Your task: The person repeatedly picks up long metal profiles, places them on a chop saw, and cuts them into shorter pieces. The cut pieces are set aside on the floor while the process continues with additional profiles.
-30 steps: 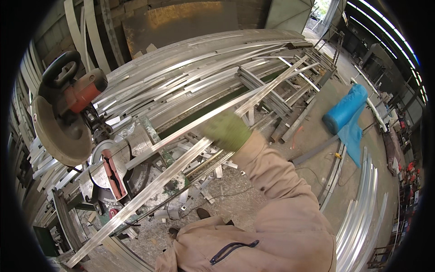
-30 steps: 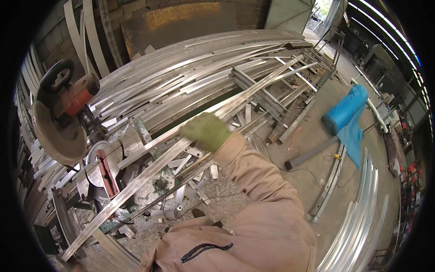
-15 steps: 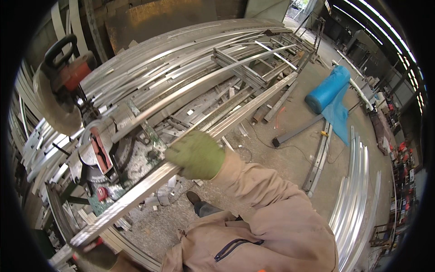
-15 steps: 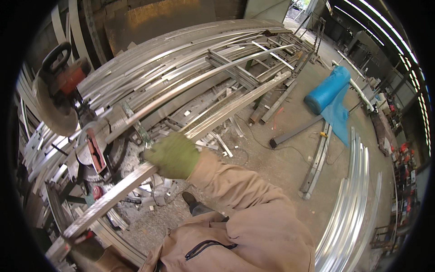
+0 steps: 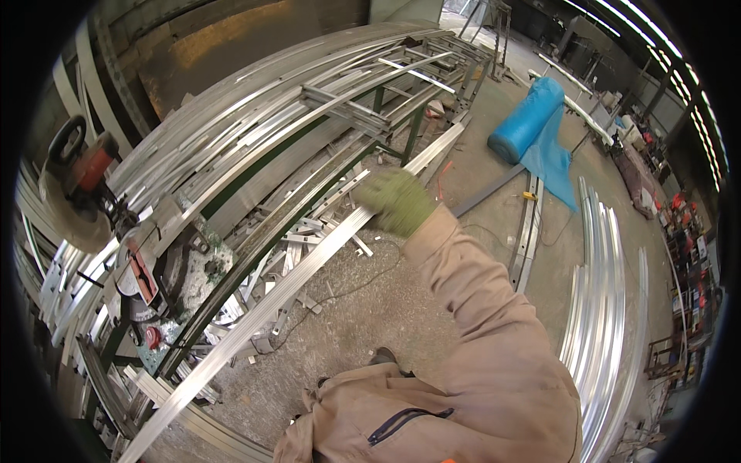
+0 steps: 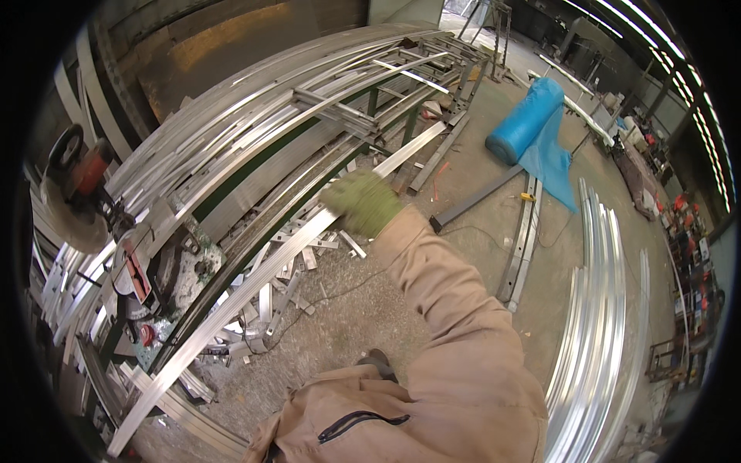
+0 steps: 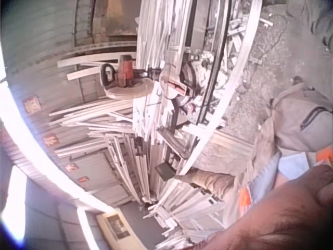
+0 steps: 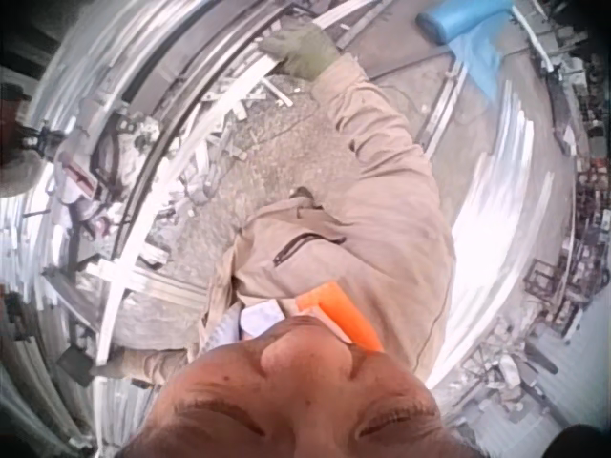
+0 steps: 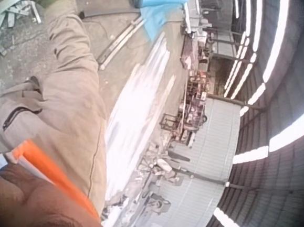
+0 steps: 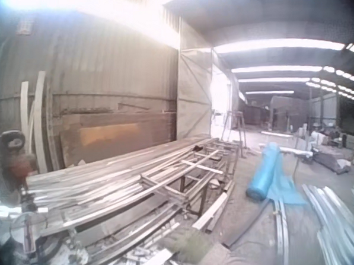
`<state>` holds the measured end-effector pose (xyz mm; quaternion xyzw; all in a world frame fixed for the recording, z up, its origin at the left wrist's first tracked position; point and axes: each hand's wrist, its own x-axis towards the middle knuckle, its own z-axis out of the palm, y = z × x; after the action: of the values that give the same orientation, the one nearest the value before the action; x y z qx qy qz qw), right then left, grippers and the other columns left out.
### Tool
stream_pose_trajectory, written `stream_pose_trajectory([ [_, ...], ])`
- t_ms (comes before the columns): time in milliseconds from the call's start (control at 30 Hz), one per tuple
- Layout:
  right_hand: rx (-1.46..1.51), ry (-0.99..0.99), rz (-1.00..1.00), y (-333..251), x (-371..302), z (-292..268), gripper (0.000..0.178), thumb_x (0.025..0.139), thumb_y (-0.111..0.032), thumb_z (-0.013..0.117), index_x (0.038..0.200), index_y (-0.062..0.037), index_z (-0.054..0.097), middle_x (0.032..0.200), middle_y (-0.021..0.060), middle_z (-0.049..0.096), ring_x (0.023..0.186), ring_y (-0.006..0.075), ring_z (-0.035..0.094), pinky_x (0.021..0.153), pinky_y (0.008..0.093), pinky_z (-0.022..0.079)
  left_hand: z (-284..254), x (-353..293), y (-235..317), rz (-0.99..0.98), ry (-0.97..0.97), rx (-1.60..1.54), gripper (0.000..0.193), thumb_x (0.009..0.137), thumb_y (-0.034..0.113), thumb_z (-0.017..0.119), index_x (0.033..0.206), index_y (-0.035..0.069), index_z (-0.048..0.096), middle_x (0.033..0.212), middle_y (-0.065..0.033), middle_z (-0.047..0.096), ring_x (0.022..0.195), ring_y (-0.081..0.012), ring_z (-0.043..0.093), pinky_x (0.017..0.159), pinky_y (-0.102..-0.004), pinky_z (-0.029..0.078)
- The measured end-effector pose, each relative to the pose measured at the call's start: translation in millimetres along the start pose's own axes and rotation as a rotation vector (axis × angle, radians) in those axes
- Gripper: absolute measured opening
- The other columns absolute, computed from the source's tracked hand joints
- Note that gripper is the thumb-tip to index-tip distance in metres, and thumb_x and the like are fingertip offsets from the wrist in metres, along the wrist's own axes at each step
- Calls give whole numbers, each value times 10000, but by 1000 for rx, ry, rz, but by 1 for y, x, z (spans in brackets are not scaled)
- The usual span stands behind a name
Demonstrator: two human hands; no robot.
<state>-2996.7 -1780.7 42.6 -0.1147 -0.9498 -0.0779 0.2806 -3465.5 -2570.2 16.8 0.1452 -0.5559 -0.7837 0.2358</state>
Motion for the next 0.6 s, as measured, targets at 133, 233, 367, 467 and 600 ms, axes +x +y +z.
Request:
stream_pose_trajectory([
  [133,-85,19,172,105,-77,-13,373,822,-251,956,1152,-171,804,1156,67,841,1176,350,792,1142,520,593,-27,-61,49,-1,110,215,596,1160,555,730,1643,212,668,1525,-131,784,1390,-368,727,1126,-683,604],
  [233,-98,23,287,152,-124,-14,450,787,-204,953,1219,-186,828,1252,73,838,1261,371,763,1232,538,538,-20,-119,73,-56,223,337,510,1200,423,703,1660,209,656,1480,-172,790,1249,-381,771,1009,-667,632],
  [367,-59,241,238,172,-153,-9,403,811,-134,898,1206,-164,831,1174,82,838,1224,347,777,1190,558,568,-18,-182,78,27,149,391,473,1204,368,684,1616,138,676,1418,-188,801,1189,-380,785,950,-637,656],
  [467,-23,375,178,166,-157,-10,378,834,-133,876,1209,-154,830,1146,75,836,1188,333,781,1179,558,577,-20,-205,75,81,90,449,449,1207,327,669,1583,84,691,1371,-200,810,1143,-380,795,906,-614,674],
  [600,71,465,113,143,-154,-10,349,862,-160,864,1209,-167,832,1143,65,833,1151,302,782,1196,555,574,-17,-243,75,169,-3,601,423,1210,271,650,1539,13,711,1309,-216,822,1083,-379,809,846,-583,698],
])
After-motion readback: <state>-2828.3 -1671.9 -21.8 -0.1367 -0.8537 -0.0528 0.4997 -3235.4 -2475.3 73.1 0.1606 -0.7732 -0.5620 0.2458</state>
